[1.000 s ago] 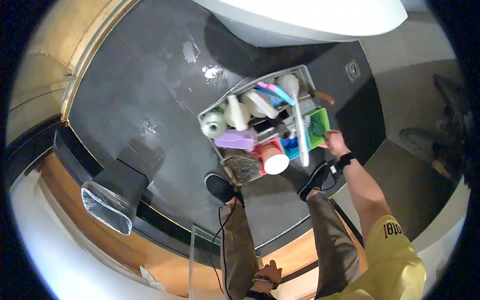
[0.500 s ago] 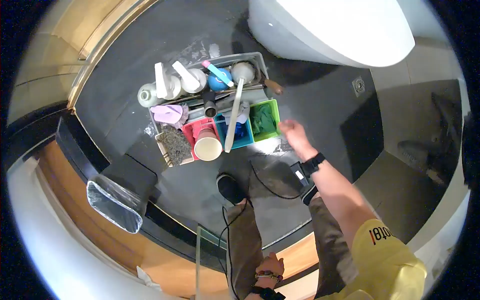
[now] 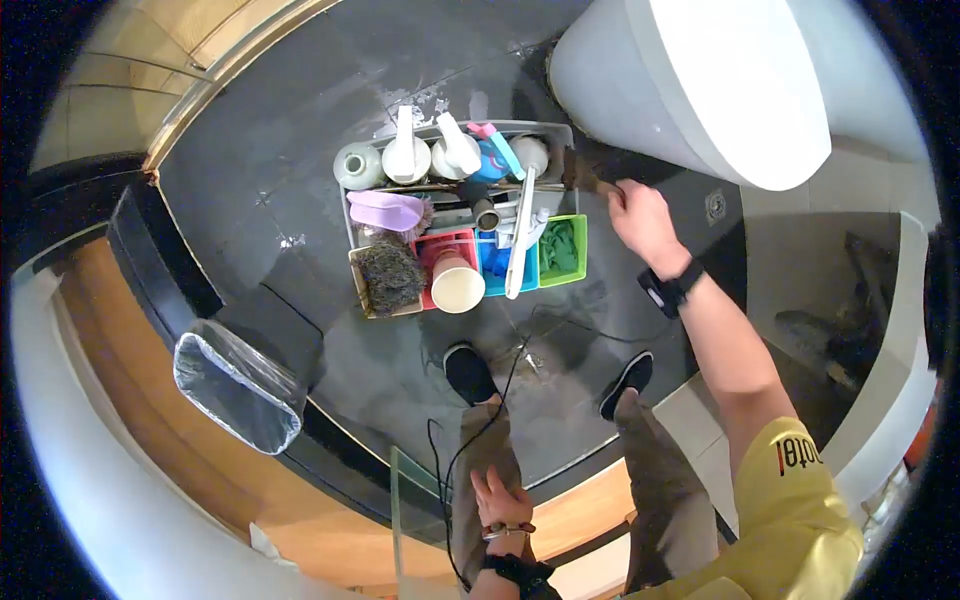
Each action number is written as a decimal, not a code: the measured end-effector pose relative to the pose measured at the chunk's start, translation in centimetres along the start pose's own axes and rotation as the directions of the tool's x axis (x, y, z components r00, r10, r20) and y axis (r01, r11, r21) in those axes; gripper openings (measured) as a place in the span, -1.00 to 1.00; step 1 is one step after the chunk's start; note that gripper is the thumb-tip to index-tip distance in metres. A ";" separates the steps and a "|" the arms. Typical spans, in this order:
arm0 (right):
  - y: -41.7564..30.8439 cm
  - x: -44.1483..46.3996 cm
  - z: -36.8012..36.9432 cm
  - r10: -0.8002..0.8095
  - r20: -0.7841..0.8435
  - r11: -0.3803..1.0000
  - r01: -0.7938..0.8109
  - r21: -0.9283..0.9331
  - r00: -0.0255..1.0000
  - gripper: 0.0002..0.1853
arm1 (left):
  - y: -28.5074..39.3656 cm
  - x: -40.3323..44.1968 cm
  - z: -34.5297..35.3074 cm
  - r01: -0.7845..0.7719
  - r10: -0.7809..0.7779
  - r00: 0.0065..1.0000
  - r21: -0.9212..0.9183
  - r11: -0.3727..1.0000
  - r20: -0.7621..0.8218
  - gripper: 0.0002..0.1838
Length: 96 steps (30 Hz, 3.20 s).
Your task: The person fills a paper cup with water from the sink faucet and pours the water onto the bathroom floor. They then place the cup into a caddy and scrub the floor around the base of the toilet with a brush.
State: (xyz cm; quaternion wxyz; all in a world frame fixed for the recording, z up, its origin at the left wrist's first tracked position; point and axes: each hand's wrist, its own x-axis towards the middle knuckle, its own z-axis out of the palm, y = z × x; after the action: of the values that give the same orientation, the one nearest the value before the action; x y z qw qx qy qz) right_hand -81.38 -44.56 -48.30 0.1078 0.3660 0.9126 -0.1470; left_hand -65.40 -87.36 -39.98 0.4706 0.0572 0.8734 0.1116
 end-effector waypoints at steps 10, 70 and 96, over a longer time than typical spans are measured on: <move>15.8 -4.7 2.6 0.399 0.366 0.416 -0.521 0.745 0.841 -0.72 | 0.8 4.6 -2.4 0.222 -0.390 0.759 0.356 0.908 0.521 -0.30; 10.5 5.3 8.8 -0.117 0.031 0.989 0.119 -0.090 0.993 -0.58 | 19.1 10.4 -12.8 -0.655 0.699 0.693 0.253 0.712 -0.176 -0.37; 13.4 5.3 11.6 -0.340 -0.147 0.928 0.307 -0.212 0.929 -0.64 | 19.1 10.3 -12.1 -0.661 0.731 0.645 0.317 0.680 -0.223 -0.37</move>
State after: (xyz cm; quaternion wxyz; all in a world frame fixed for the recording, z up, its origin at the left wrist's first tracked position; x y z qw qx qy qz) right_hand -74.69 -35.96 -63.31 0.0321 0.2102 0.9762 -0.0435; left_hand -81.27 -68.47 -37.12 0.2278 0.4190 0.8556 0.2014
